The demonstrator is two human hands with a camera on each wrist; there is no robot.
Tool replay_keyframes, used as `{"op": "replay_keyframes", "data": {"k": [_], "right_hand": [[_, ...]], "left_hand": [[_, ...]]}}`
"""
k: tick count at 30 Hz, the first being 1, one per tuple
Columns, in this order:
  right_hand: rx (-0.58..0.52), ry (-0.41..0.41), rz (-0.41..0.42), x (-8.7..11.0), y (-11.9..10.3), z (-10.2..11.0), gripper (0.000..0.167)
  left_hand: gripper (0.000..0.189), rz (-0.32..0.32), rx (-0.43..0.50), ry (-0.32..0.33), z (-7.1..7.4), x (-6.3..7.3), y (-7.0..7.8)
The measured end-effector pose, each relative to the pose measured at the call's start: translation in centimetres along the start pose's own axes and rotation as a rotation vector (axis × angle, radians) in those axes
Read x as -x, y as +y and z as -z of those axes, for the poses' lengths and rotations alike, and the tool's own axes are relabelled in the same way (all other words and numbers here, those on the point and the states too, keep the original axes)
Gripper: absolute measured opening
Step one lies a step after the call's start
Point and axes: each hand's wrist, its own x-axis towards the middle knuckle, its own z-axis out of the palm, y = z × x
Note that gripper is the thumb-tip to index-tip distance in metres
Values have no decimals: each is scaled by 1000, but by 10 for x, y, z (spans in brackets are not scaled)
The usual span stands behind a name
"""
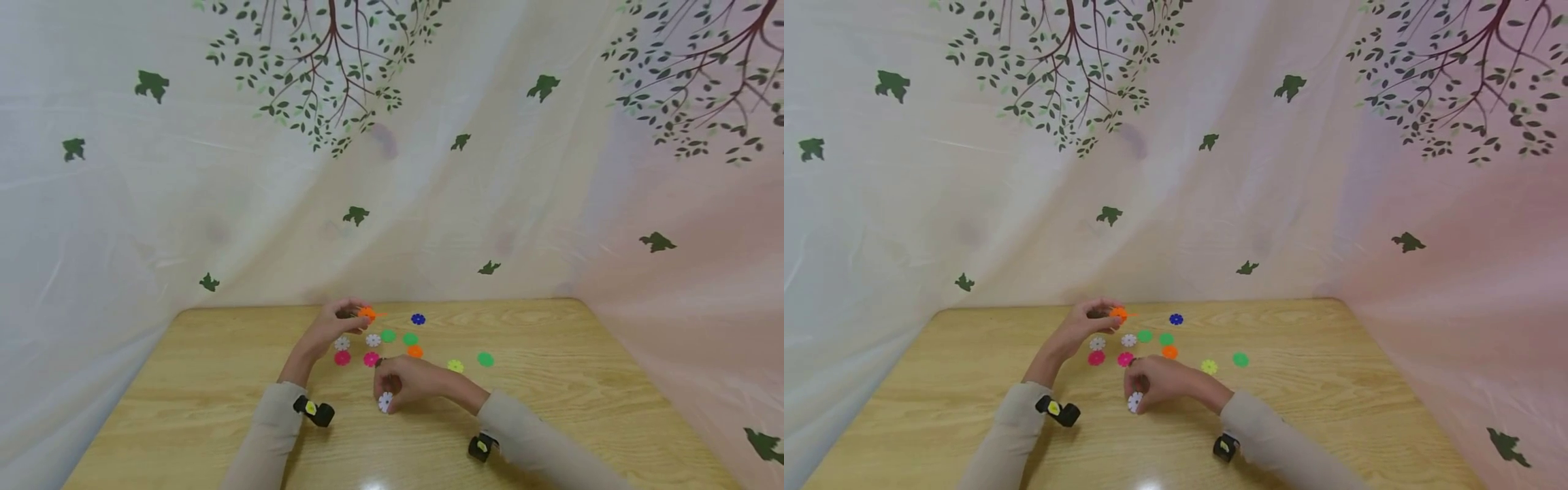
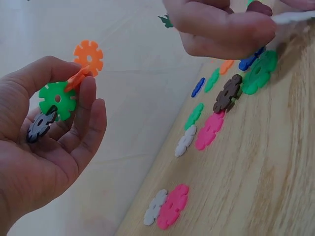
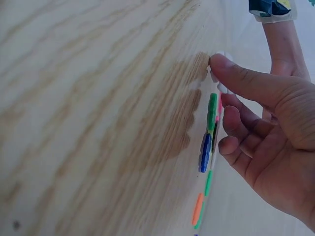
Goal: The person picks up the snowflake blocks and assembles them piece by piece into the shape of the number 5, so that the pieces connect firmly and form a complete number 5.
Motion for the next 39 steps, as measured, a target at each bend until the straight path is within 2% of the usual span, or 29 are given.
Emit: {"op": "replay_keyframes", "data": {"k": [7,11,16,19,26,32,39], "right_hand": [[-95,54,-40,4,4,3,12],[-117,151,-59,6,10,17,8],[-136,295,-50,5,19,39,12],[-142,372,-81,4,22,51,14],[-207,502,-131,-1,26,68,18],[-299,600,-106,-4,28,74,23],[-385,693,-134,-10,26,70,19]], "left_hand": [[37,-23,-7,19,-2,1,0],[37,-30,6,19,-4,1,-4],[40,0,53,17,-4,-1,-7],[40,18,76,16,-4,-2,-7],[40,46,106,33,-6,-2,-4],[42,49,108,51,-8,-3,-3],[37,46,80,72,-9,-3,-4]]}}
